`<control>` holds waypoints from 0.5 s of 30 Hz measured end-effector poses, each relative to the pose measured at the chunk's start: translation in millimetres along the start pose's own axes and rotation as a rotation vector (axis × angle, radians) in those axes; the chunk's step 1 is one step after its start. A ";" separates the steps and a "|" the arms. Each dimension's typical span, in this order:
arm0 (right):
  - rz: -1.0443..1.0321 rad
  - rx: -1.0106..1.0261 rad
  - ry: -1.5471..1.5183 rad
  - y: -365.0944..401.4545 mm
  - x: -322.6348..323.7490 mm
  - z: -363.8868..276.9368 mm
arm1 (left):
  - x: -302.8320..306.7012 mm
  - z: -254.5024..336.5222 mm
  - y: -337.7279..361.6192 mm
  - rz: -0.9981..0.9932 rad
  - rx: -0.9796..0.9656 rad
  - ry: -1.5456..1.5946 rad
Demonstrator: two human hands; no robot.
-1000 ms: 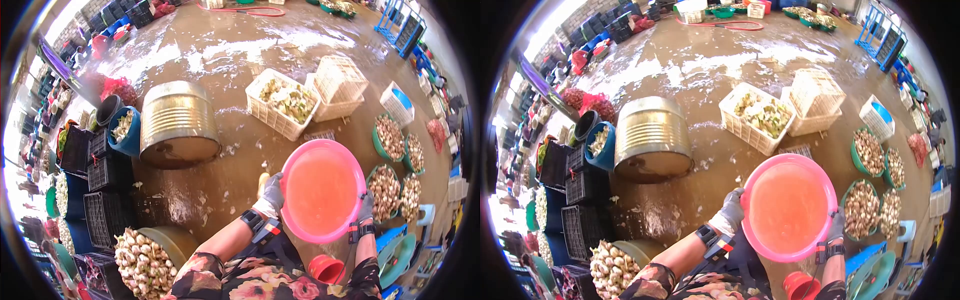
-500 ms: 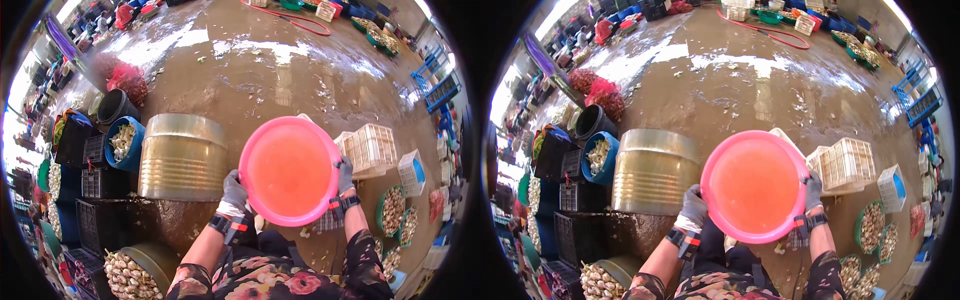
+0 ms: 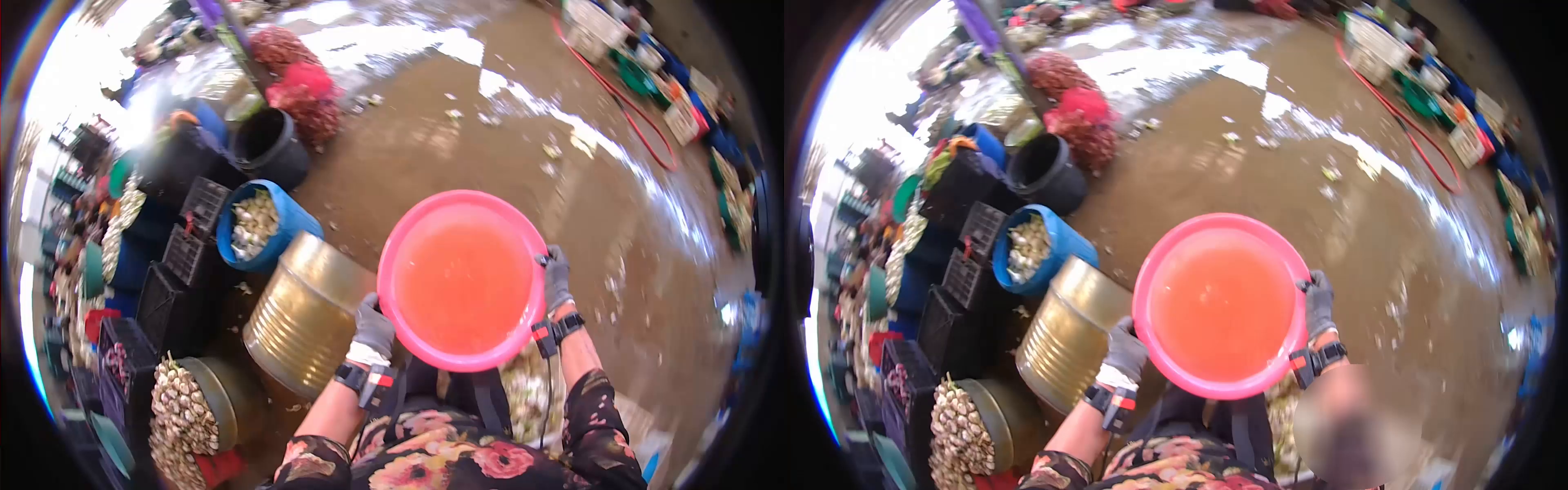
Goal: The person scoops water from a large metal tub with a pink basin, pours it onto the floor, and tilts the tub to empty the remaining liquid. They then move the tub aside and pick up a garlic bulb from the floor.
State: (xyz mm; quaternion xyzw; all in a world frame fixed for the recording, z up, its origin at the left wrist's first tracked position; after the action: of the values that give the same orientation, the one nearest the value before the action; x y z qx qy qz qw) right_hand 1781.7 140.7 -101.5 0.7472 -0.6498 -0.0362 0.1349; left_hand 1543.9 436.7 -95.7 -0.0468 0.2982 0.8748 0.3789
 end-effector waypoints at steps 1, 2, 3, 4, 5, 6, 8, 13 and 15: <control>-0.062 0.032 -0.011 -35.2 -18.9 -10.5 | -8.1 -2.8 -18.8 0.089 0.179 0.677; -0.113 0.031 -0.033 -66.6 -32.0 -15.6 | -5.4 -5.8 -40.5 0.119 0.123 0.711; -0.158 0.018 -0.040 -88.7 -46.3 -20.5 | 5.1 -17.3 -61.1 0.118 0.037 0.686; -0.225 0.014 -0.009 -117.8 -61.4 -28.0 | 6.3 -26.7 -76.1 0.130 -0.040 0.657; -0.283 0.014 0.017 -148.4 -77.5 -33.7 | -0.1 -30.0 -86.5 0.176 -0.063 0.693; -0.367 0.036 0.007 -176.7 -94.1 -38.8 | -8.7 -29.3 -98.1 0.213 -0.110 0.645; -0.525 0.080 0.019 -231.7 -123.8 -46.6 | -34.6 -34.9 -114.7 0.482 -0.173 0.487; -0.771 0.044 0.096 -355.6 -169.6 -41.1 | -111.6 -75.2 -159.3 0.633 -0.210 0.304; -0.866 0.075 0.162 -404.9 -172.5 -47.1 | -155.8 -70.5 -182.7 0.703 -0.268 0.020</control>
State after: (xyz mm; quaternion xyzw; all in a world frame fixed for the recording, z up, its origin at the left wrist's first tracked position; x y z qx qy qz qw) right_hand 2155.4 365.4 -177.8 0.9554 -0.2647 -0.0068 0.1306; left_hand 1770.3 396.3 -194.2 0.0009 0.1826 0.9822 0.0431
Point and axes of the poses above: each hand's wrist, its own y-axis away from the middle knuckle, its own x-axis out of the back of the hand, z = x × y, the point moved 4 cm from there along -y, towards the middle knuckle, and after that the axes turned 6 degrees about -z, right-handed, at the moved point
